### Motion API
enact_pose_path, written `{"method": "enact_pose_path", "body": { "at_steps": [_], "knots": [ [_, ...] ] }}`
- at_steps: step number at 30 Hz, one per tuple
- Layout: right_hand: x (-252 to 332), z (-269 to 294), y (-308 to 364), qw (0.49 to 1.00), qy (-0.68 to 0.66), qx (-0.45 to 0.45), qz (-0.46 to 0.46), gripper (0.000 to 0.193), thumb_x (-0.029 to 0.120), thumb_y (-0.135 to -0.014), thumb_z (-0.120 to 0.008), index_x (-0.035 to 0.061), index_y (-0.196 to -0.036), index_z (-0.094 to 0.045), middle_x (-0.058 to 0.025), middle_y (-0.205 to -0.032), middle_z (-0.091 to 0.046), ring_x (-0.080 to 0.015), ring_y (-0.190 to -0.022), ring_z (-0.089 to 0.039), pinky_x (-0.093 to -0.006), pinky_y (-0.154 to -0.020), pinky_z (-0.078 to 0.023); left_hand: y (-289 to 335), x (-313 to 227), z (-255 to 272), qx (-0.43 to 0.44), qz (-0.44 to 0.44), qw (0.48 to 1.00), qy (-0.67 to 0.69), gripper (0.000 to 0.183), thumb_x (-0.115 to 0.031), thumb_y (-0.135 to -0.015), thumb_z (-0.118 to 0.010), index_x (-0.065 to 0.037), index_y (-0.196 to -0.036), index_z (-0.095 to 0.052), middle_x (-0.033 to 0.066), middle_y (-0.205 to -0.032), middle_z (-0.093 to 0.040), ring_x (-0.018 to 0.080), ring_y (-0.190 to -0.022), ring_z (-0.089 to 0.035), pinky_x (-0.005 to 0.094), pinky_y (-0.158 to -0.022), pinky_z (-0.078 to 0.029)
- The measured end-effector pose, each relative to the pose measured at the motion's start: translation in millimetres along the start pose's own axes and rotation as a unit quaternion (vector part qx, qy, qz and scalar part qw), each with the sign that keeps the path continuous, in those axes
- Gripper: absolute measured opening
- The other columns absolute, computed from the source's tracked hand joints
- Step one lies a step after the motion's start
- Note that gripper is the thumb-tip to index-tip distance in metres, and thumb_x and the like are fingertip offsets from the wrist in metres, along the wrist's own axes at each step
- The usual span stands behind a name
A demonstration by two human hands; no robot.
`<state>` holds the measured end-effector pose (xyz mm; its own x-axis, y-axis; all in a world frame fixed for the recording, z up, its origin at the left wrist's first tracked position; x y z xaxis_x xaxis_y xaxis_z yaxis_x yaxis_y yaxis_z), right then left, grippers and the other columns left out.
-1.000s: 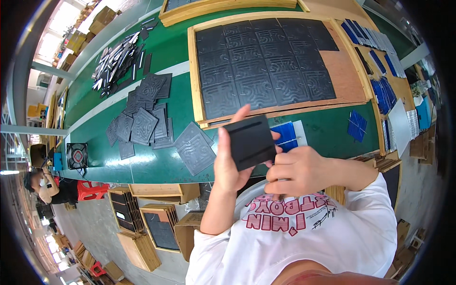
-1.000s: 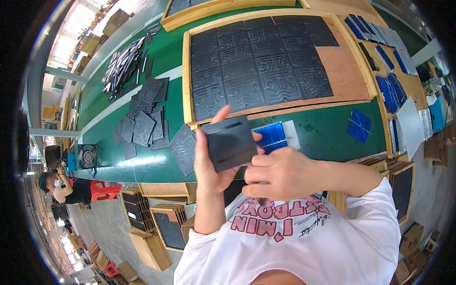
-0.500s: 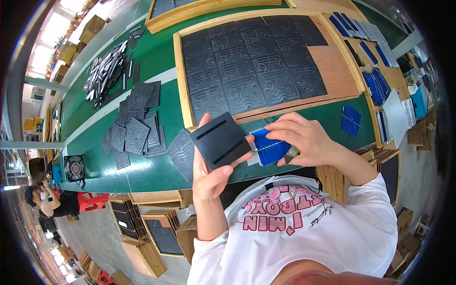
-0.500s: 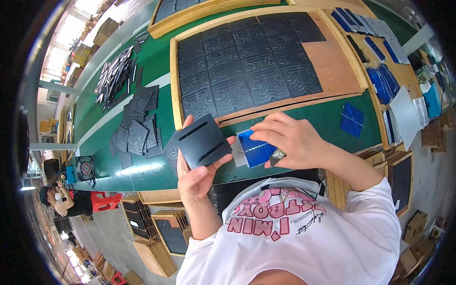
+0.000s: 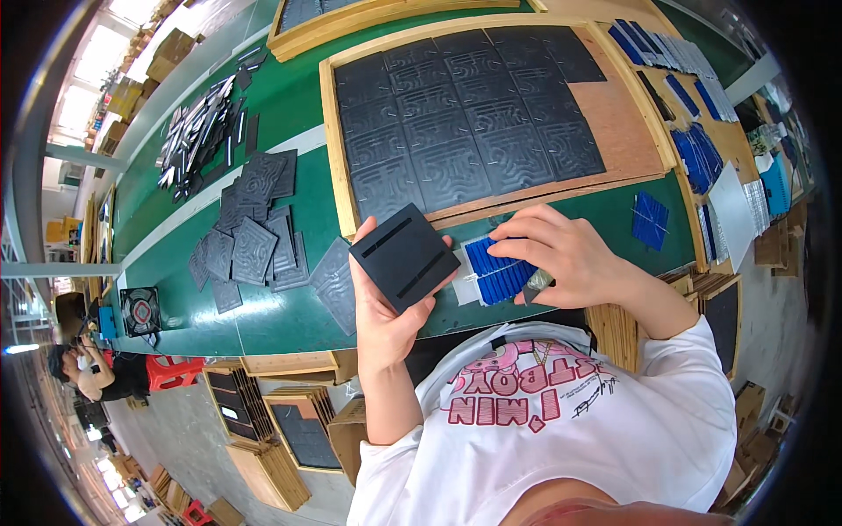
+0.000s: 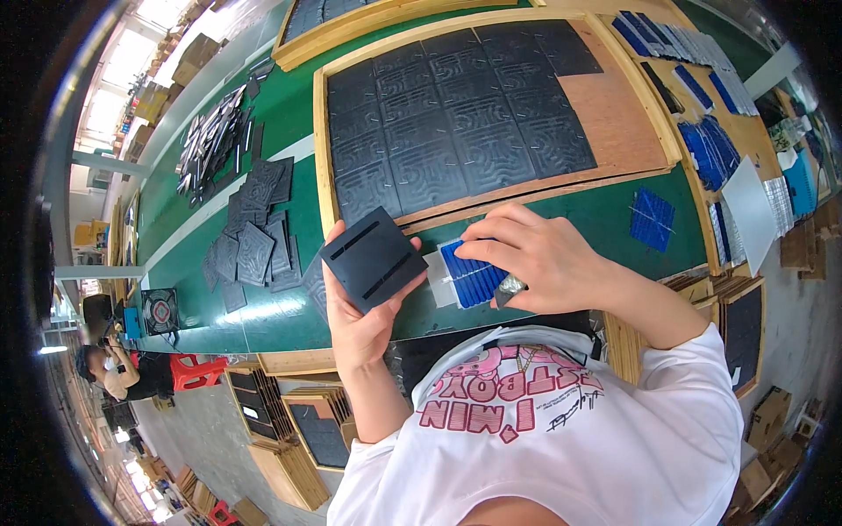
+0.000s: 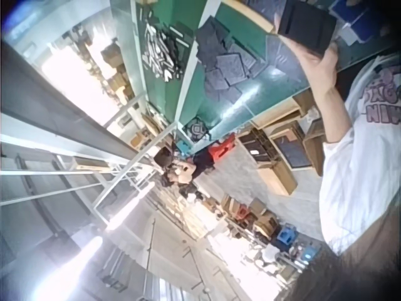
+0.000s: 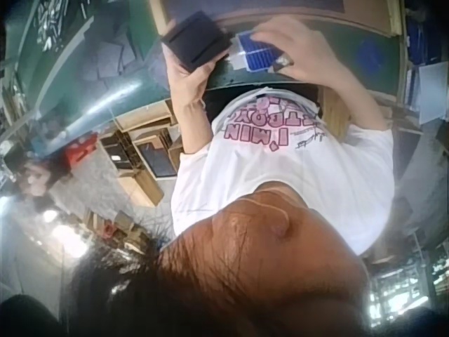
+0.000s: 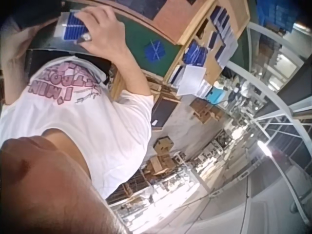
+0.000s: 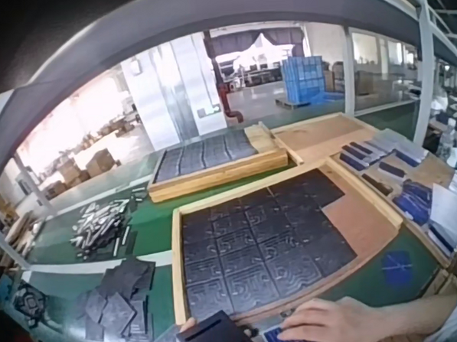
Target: The recorder is assembling small blue solar cell components into black plastic frames at a factory workstation on a conveyor belt.
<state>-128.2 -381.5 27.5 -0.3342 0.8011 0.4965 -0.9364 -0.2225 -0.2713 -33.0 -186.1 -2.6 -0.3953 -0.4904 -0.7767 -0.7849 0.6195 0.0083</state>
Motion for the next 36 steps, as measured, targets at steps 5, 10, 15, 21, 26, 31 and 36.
{"method": "enact_pose_path", "body": {
  "at_steps": [5, 10, 15, 21, 26, 31, 36],
  "knots": [
    [-1, 3, -3, 1.0, -0.022, 0.002, 0.009, 0.063, 0.031, -0.065, -0.086, 0.0135, -0.121, -0.062, -0.0041, -0.124, -0.061, -0.0273, -0.113, -0.058, -0.0342, -0.071, -0.055, -3, 3, 6, -0.012, -0.019, 0.998, -0.055, 0.101, 0.013, -0.071, -0.067, -0.015, -0.155, -0.019, 0.0199, -0.141, -0.046, 0.0387, -0.126, -0.054, 0.0536, -0.099, -0.052],
    [4, 26, -13, 0.996, -0.064, -0.055, 0.039, 0.069, 0.021, -0.06, -0.087, 0.0133, -0.123, -0.06, -0.0045, -0.123, -0.06, -0.0286, -0.112, -0.057, -0.0378, -0.08, -0.056, -3, 8, -1, -0.024, 0.011, 0.997, -0.069, 0.102, 0.023, -0.066, -0.051, -0.013, -0.156, -0.017, 0.0152, -0.138, -0.049, 0.0292, -0.127, -0.055, 0.038, -0.096, -0.052],
    [12, 39, -31, 0.987, -0.108, -0.092, 0.078, 0.069, 0.025, -0.063, -0.088, 0.0107, -0.124, -0.059, -0.0088, -0.121, -0.061, -0.0319, -0.107, -0.059, -0.0412, -0.086, -0.052, -7, 19, -19, 0.021, 0.019, 0.996, -0.083, 0.103, 0.022, -0.066, -0.054, -0.012, -0.156, -0.017, 0.0131, -0.141, -0.048, 0.0228, -0.129, -0.051, 0.036, -0.105, -0.045],
    [18, 39, -43, 0.983, -0.119, -0.094, 0.101, 0.072, 0.023, -0.062, -0.089, 0.0103, -0.125, -0.058, -0.0101, -0.121, -0.06, -0.0322, -0.105, -0.059, -0.0416, -0.088, -0.05, -8, 30, -26, 0.028, 0.04, 0.998, -0.049, 0.106, 0.017, -0.063, -0.065, -0.01, -0.155, -0.02, 0.0123, -0.141, -0.046, 0.0297, -0.13, -0.051, 0.0448, -0.107, -0.047],
    [14, 32, -44, 0.983, -0.136, -0.09, 0.09, 0.069, 0.031, -0.062, -0.09, 0.0082, -0.12, -0.061, -0.011, -0.12, -0.062, -0.0309, -0.106, -0.06, -0.043, -0.091, -0.047, -8, 29, -27, 0.027, 0.049, 0.998, -0.038, 0.107, 0.017, -0.063, -0.067, -0.011, -0.155, -0.02, 0.0134, -0.141, -0.045, 0.0314, -0.13, -0.052, 0.046, -0.107, -0.047],
    [14, 32, -45, 0.984, -0.124, -0.087, 0.092, 0.073, 0.018, -0.059, -0.089, 0.0103, -0.125, -0.059, -0.0099, -0.121, -0.06, -0.0325, -0.106, -0.06, -0.0418, -0.087, -0.05, -8, 31, -28, 0.05, 0.073, 0.995, -0.04, 0.106, 0.02, -0.066, -0.055, -0.011, -0.158, -0.013, 0.0099, -0.145, -0.039, 0.0215, -0.135, -0.045, 0.0366, -0.108, -0.042],
    [16, 32, -45, 0.984, -0.121, -0.09, 0.094, 0.073, 0.017, -0.057, -0.089, 0.0106, -0.124, -0.059, -0.0097, -0.12, -0.06, -0.0324, -0.105, -0.059, -0.0413, -0.085, -0.051, -7, 30, -29, 0.051, 0.073, 0.995, -0.041, 0.106, 0.02, -0.066, -0.056, -0.011, -0.158, -0.012, 0.0104, -0.146, -0.038, 0.0219, -0.135, -0.044, 0.0374, -0.11, -0.041]
  ]
}}
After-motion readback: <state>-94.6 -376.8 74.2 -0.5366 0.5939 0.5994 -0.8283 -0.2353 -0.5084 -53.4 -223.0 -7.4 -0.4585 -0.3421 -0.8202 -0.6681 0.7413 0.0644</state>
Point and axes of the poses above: each hand's wrist, its own y-axis away from the middle knuckle, its own z-axis out of the back of the hand, x = y × z, the point moved 5 cm from there along -y, towards the middle knuckle
